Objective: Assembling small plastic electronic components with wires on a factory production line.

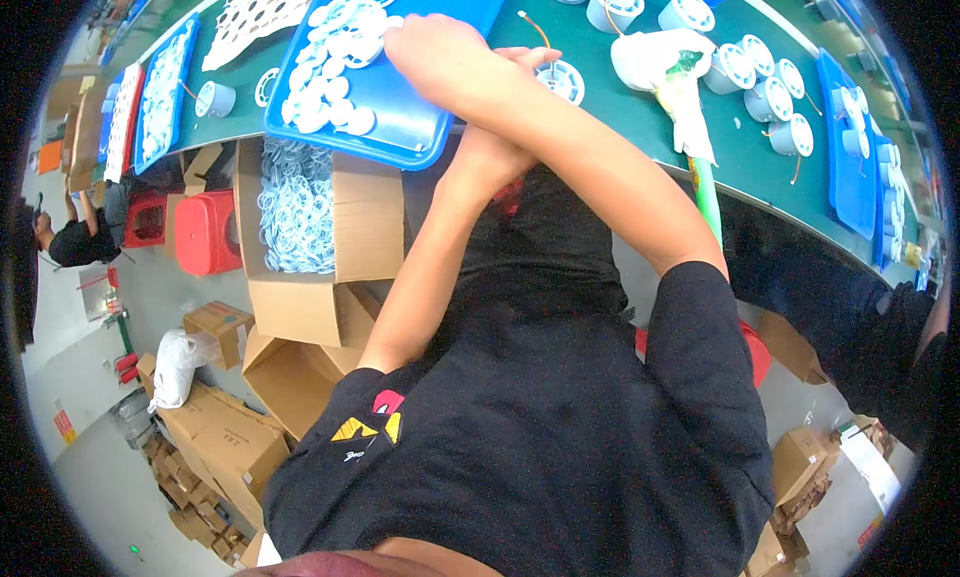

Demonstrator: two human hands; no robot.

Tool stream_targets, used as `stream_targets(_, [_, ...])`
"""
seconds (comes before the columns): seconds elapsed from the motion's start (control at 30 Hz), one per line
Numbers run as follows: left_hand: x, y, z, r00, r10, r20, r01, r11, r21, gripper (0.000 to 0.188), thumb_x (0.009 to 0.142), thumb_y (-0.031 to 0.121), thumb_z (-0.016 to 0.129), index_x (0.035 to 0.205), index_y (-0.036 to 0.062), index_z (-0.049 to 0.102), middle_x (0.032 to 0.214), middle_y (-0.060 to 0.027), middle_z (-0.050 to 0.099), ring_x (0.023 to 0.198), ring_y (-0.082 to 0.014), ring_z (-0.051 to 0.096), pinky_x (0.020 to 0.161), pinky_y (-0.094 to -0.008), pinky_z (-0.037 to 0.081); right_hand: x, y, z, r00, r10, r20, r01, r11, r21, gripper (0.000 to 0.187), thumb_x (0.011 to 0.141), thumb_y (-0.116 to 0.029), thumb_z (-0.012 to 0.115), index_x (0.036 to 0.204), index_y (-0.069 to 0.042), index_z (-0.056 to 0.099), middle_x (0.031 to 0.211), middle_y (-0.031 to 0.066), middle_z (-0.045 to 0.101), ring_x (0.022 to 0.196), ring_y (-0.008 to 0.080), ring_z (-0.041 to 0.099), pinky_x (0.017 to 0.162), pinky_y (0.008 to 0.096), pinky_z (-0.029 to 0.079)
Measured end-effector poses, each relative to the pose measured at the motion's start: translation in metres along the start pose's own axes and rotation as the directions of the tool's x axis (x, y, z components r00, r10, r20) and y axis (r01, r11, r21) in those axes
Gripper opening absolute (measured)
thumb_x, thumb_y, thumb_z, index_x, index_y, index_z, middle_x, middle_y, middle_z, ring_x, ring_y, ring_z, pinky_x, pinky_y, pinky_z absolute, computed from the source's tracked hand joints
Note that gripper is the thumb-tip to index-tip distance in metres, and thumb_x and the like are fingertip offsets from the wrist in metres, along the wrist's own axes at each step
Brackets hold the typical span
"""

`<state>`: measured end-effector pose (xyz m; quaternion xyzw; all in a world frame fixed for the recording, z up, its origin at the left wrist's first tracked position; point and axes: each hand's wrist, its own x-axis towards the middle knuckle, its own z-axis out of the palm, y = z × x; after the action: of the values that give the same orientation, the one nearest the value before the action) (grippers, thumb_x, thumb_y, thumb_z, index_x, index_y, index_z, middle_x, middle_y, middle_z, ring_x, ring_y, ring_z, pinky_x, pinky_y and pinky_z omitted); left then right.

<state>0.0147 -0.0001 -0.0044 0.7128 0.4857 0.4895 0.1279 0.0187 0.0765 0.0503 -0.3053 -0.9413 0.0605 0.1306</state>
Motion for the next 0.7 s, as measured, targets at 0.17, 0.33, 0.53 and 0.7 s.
stream_targets(0.17, [0.0, -0.013, 0.006, 0.997, -0.057, 0.06, 0.066, 0.985, -0.16, 0.064, 0.086, 0.018, 0.081, 0.142, 0.0034, 0.052, 0.141, -0.0218, 0.056, 0.13, -0.0357, 0.053, 0.113, -0.0448, 0.04, -0.021, 0.009, -0.019, 0.969, -0.083, -0.233, 0.111, 0.987, 0.114, 0.019, 0.089, -0.01, 0.069, 0.106, -0.001, 0.067, 0.106, 0.018, 0.069, 0.102, 0.0379, 0.069, 0.087, 0.0469, 0.058])
stream_targets(0.33, [0.004, -0.002, -0.003, 0.993, -0.116, 0.038, 0.116, 0.993, 0.017, 0.066, 0.07, 0.015, 0.09, 0.124, -0.0005, 0.056, 0.116, -0.0202, 0.055, 0.111, -0.0414, 0.057, 0.096, -0.047, 0.049, -0.115, 0.034, -0.067, 0.88, 0.237, -0.413, -0.103, 0.941, 0.322, 0.025, 0.088, -0.008, 0.073, 0.111, 0.0, 0.069, 0.112, 0.017, 0.071, 0.104, 0.0379, 0.069, 0.091, 0.0435, 0.056])
stream_targets(0.53, [0.003, 0.004, 0.006, 0.99, -0.128, -0.056, 0.129, 0.992, 0.014, 0.064, 0.071, 0.014, 0.089, 0.125, 0.0015, 0.057, 0.12, -0.0178, 0.056, 0.111, -0.0392, 0.058, 0.094, -0.0467, 0.05, -0.151, 0.032, -0.059, 0.892, 0.229, -0.389, -0.172, 0.969, 0.176, 0.018, 0.087, -0.006, 0.075, 0.103, -0.001, 0.068, 0.117, 0.017, 0.07, 0.108, 0.0371, 0.066, 0.092, 0.0451, 0.054])
stream_targets(0.7, [0.001, 0.011, 0.002, 0.985, -0.15, -0.09, 0.156, 0.986, 0.065, 0.068, 0.069, 0.012, 0.091, 0.125, 0.0004, 0.055, 0.119, -0.0176, 0.056, 0.111, -0.0389, 0.059, 0.093, -0.0467, 0.051, -0.126, 0.033, -0.069, 0.907, 0.196, -0.373, -0.12, 0.969, 0.217, 0.016, 0.089, -0.007, 0.072, 0.104, -0.002, 0.069, 0.117, 0.0175, 0.067, 0.11, 0.0368, 0.064, 0.093, 0.0448, 0.054])
